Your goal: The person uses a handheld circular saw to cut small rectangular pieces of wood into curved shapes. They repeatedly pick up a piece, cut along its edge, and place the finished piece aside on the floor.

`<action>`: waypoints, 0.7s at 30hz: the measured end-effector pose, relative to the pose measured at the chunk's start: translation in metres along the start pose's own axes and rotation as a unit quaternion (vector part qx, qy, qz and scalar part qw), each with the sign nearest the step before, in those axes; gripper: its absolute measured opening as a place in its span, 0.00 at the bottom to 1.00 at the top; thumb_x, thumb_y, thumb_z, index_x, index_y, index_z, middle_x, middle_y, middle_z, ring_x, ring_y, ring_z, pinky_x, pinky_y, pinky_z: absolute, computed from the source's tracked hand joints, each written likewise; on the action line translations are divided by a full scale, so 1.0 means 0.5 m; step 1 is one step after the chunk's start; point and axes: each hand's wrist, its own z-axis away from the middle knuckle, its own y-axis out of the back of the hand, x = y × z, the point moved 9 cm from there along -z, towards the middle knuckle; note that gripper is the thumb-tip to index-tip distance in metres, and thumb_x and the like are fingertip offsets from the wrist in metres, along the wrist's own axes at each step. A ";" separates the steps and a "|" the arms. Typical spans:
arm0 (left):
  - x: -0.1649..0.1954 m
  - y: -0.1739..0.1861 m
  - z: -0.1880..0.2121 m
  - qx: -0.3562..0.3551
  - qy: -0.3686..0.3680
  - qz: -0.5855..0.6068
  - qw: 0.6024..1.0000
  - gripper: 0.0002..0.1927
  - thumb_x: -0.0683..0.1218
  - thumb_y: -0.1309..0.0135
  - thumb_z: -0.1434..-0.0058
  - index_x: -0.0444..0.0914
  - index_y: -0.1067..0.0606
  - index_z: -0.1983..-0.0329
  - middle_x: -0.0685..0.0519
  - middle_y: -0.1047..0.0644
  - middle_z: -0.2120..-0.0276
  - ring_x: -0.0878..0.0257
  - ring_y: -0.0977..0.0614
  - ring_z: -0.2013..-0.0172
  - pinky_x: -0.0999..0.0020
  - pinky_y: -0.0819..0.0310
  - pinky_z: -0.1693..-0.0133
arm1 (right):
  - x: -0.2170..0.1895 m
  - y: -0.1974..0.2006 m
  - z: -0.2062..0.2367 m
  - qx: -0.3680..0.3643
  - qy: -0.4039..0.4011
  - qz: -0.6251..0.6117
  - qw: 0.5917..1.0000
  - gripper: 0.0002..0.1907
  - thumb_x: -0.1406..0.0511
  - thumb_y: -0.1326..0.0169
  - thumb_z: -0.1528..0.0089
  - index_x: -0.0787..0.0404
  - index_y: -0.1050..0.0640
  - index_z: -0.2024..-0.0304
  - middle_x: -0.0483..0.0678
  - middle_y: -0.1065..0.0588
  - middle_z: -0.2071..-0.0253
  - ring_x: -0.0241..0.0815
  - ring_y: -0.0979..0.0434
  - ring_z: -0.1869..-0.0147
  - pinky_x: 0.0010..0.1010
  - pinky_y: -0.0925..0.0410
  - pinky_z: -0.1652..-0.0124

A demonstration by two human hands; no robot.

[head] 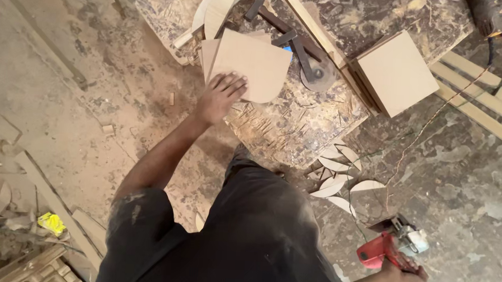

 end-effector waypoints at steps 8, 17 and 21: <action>-0.098 -0.075 0.000 -0.110 0.097 0.124 0.981 0.32 0.63 0.54 0.29 0.40 0.34 0.29 0.44 0.35 0.30 0.46 0.37 0.31 0.44 0.51 0.34 | 0.031 -0.021 0.007 0.022 -0.001 -0.083 0.996 0.16 0.66 0.46 0.43 0.58 0.36 0.82 0.47 0.35 0.81 0.50 0.32 0.70 0.81 0.35 0.41; -0.119 -0.051 -0.041 -0.141 0.158 0.075 0.974 0.37 0.65 0.56 0.26 0.33 0.31 0.28 0.38 0.33 0.29 0.42 0.35 0.29 0.39 0.46 0.32 | -0.028 0.041 -0.065 0.026 -0.031 -0.042 0.998 0.17 0.64 0.50 0.44 0.68 0.29 0.57 0.58 0.29 0.56 0.61 0.28 0.51 0.80 0.40 0.40; -0.060 0.076 -0.101 0.014 0.129 0.074 0.989 0.35 0.63 0.46 0.33 0.31 0.26 0.37 0.36 0.27 0.38 0.39 0.29 0.36 0.38 0.39 0.36 | -0.059 0.052 -0.129 0.009 -0.057 -0.055 0.997 0.28 0.62 0.54 0.43 0.71 0.29 0.43 0.63 0.29 0.40 0.66 0.28 0.37 0.76 0.39 0.38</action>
